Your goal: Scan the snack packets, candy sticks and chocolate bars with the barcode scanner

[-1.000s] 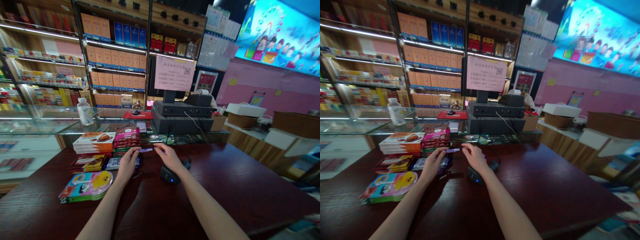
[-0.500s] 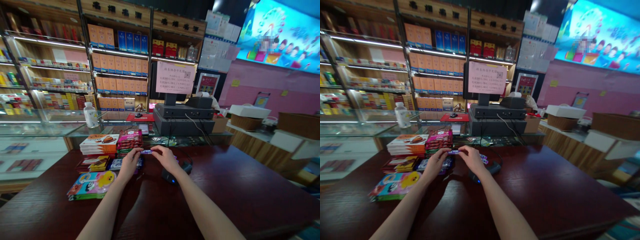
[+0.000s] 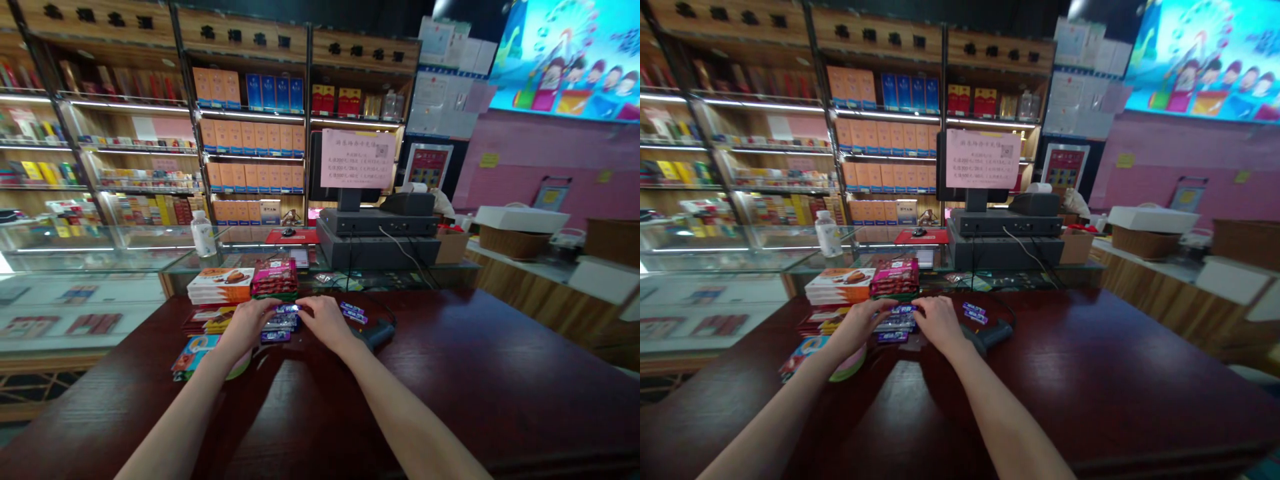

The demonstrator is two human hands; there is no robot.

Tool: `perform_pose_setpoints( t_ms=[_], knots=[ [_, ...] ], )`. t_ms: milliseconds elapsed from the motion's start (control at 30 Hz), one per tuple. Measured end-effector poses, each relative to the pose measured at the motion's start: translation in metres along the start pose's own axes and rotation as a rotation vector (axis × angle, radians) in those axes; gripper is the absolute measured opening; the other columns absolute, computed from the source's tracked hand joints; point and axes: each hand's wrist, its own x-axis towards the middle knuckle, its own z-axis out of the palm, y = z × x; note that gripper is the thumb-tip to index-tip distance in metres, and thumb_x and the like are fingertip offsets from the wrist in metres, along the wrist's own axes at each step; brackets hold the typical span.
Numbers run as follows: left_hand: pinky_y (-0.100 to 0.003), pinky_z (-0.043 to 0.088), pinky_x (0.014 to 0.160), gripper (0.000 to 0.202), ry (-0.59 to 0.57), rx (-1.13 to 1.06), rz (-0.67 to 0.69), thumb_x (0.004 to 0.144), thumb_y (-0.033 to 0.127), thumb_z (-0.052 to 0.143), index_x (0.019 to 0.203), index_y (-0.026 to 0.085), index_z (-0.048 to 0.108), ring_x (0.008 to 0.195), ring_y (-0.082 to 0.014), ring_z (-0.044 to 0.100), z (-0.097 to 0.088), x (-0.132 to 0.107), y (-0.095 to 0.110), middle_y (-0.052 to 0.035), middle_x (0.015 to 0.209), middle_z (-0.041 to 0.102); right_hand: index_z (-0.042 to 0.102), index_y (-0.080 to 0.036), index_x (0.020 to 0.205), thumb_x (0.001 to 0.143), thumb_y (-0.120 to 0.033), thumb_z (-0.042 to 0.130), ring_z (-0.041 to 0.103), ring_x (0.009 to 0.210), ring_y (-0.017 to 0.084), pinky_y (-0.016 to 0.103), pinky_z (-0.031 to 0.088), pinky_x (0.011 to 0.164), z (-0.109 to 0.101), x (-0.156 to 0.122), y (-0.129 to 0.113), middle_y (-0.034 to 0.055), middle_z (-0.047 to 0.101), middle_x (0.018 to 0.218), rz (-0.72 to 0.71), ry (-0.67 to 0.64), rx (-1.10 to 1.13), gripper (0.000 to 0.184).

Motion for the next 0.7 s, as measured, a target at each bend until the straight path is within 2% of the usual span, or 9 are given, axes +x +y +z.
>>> perform_pose_setpoints(
  t_ms=[167, 367, 600, 700],
  knots=[
    [-0.039, 0.046, 0.092, 0.025, -0.102, 0.203, -0.014, 0.086, 0.026, 0.059, 0.105, 0.028, 0.074, 0.096, -0.0267, 0.069, -0.008, -0.013, 0.000, -0.0075, 0.100, 0.078, 0.072, -0.025, 0.110, 0.092, -0.019, 0.060, 0.068, 0.106, 0.023, 0.039, 0.042, 0.098, 0.022, -0.001, -0.002, 0.0043, 0.076, 0.109, -0.008, -0.092, -0.060, 0.022],
    [-0.041, 0.041, 0.094, 0.024, -0.261, 0.472, -0.022, 0.088, 0.019, 0.056, 0.105, 0.025, 0.072, 0.100, -0.0284, 0.068, -0.010, -0.020, 0.010, -0.0105, 0.099, 0.076, 0.071, -0.027, 0.109, 0.091, -0.019, 0.061, 0.066, 0.105, 0.023, 0.039, 0.041, 0.096, 0.044, -0.007, -0.001, 0.0036, 0.075, 0.109, -0.008, -0.156, -0.078, 0.022],
    [-0.045, 0.038, 0.096, 0.018, -0.307, 0.549, -0.029, 0.088, 0.017, 0.054, 0.096, 0.019, 0.071, 0.100, -0.0304, 0.067, -0.001, -0.019, 0.010, -0.0140, 0.095, 0.075, 0.069, -0.025, 0.111, 0.093, -0.022, 0.060, 0.061, 0.110, 0.023, 0.037, 0.040, 0.094, 0.050, -0.012, 0.002, 0.0051, 0.070, 0.114, 0.012, -0.178, -0.140, 0.020],
    [-0.046, 0.037, 0.100, 0.022, -0.332, 0.569, -0.028, 0.089, 0.015, 0.051, 0.099, 0.019, 0.070, 0.101, -0.0290, 0.068, 0.003, -0.018, 0.009, -0.0135, 0.096, 0.075, 0.070, -0.024, 0.111, 0.094, -0.022, 0.060, 0.060, 0.110, 0.022, 0.036, 0.039, 0.094, 0.052, -0.013, 0.004, 0.0048, 0.070, 0.114, 0.017, -0.187, -0.139, 0.020]
  ],
)
